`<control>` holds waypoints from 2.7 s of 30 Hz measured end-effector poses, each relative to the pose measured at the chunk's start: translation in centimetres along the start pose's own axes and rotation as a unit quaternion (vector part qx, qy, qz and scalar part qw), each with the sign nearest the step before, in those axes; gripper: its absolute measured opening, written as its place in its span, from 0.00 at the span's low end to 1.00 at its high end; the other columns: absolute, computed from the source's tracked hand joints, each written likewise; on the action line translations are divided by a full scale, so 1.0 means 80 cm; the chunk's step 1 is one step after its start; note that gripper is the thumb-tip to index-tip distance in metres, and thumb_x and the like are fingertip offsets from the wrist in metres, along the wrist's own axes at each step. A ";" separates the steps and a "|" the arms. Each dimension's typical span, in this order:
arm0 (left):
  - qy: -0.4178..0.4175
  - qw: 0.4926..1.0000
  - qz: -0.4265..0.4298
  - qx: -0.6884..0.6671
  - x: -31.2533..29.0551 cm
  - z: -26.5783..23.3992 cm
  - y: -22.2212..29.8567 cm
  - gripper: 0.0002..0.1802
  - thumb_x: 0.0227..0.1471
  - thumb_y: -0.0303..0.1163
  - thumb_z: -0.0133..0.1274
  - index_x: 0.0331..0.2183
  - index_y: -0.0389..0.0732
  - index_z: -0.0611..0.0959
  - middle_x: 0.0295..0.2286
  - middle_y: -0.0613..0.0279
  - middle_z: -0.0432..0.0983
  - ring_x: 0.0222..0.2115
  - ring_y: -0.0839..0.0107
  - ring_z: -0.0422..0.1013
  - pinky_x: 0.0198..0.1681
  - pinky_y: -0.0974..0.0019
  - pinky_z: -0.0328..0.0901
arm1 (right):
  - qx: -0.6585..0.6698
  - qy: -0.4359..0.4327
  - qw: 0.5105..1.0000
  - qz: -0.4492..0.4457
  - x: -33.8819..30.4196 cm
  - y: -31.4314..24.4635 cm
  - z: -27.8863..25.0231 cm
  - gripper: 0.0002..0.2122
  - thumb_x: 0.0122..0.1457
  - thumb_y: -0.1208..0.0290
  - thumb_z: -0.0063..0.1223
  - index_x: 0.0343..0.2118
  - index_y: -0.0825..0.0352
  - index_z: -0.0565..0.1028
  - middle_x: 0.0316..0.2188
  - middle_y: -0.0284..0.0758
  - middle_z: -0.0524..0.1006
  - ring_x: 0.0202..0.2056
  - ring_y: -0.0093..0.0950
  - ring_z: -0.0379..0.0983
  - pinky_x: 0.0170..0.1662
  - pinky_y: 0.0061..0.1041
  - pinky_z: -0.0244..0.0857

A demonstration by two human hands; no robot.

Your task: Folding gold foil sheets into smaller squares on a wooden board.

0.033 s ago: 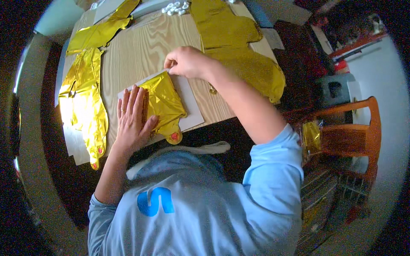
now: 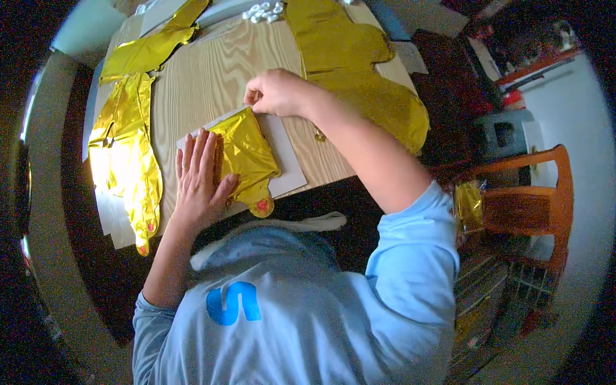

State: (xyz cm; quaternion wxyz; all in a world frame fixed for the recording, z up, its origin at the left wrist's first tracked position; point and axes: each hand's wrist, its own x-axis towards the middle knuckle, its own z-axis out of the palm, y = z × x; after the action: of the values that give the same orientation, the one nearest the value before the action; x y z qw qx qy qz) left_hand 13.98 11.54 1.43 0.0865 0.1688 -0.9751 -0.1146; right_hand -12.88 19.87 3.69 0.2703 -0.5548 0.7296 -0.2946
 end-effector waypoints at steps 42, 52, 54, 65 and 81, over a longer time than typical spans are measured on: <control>-0.009 1.000 -0.004 -0.014 0.002 -0.002 0.001 0.44 0.58 0.55 0.47 0.66 0.41 0.57 0.66 0.48 0.49 0.68 0.48 0.40 0.69 0.45 0.33 | 0.079 -0.134 0.975 0.156 0.006 -0.022 -0.007 0.05 0.56 0.74 0.55 0.25 0.68 0.77 0.17 0.27 0.72 0.18 0.15 0.62 0.22 0.19 0.56; -0.025 1.000 -0.004 0.010 0.002 -0.004 0.002 0.42 0.57 0.58 0.47 0.66 0.47 0.60 0.67 0.52 0.48 0.69 0.49 0.39 0.69 0.44 0.31 | 0.154 -0.159 0.950 0.220 -0.005 -0.022 -0.008 0.05 0.57 0.73 0.54 0.28 0.67 0.78 0.17 0.31 0.75 0.13 0.15 0.59 0.16 0.19 0.49; -0.022 1.000 -0.001 0.004 0.002 -0.005 0.002 0.42 0.57 0.59 0.46 0.66 0.47 0.60 0.67 0.52 0.48 0.69 0.49 0.39 0.69 0.44 0.31 | 0.164 -0.187 0.937 0.245 -0.007 -0.028 -0.013 0.05 0.58 0.73 0.54 0.30 0.67 0.79 0.17 0.31 0.75 0.12 0.14 0.58 0.15 0.18 0.48; -0.009 1.000 0.008 0.007 0.003 -0.005 0.004 0.42 0.56 0.56 0.50 0.65 0.45 0.62 0.66 0.49 0.51 0.68 0.47 0.42 0.68 0.42 0.33 | 0.160 -0.188 0.927 0.283 -0.008 -0.020 -0.001 0.06 0.59 0.72 0.54 0.31 0.67 0.81 0.15 0.30 0.74 0.11 0.14 0.57 0.15 0.17 0.48; 0.015 0.995 0.089 -0.042 0.033 0.009 0.018 0.42 0.54 0.45 0.54 0.63 0.35 0.61 0.63 0.46 0.57 0.65 0.50 0.52 0.67 0.45 0.44 | 0.079 -0.177 0.945 0.264 -0.014 -0.028 -0.002 0.08 0.56 0.70 0.55 0.23 0.66 0.78 0.13 0.31 0.74 0.11 0.16 0.59 0.15 0.21 0.50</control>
State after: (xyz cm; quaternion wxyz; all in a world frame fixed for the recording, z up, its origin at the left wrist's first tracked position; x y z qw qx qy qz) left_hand 10.92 12.08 1.41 0.1185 0.0792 -0.9791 -0.1451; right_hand -11.28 20.48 5.51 0.5061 -0.3619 0.7649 -0.1666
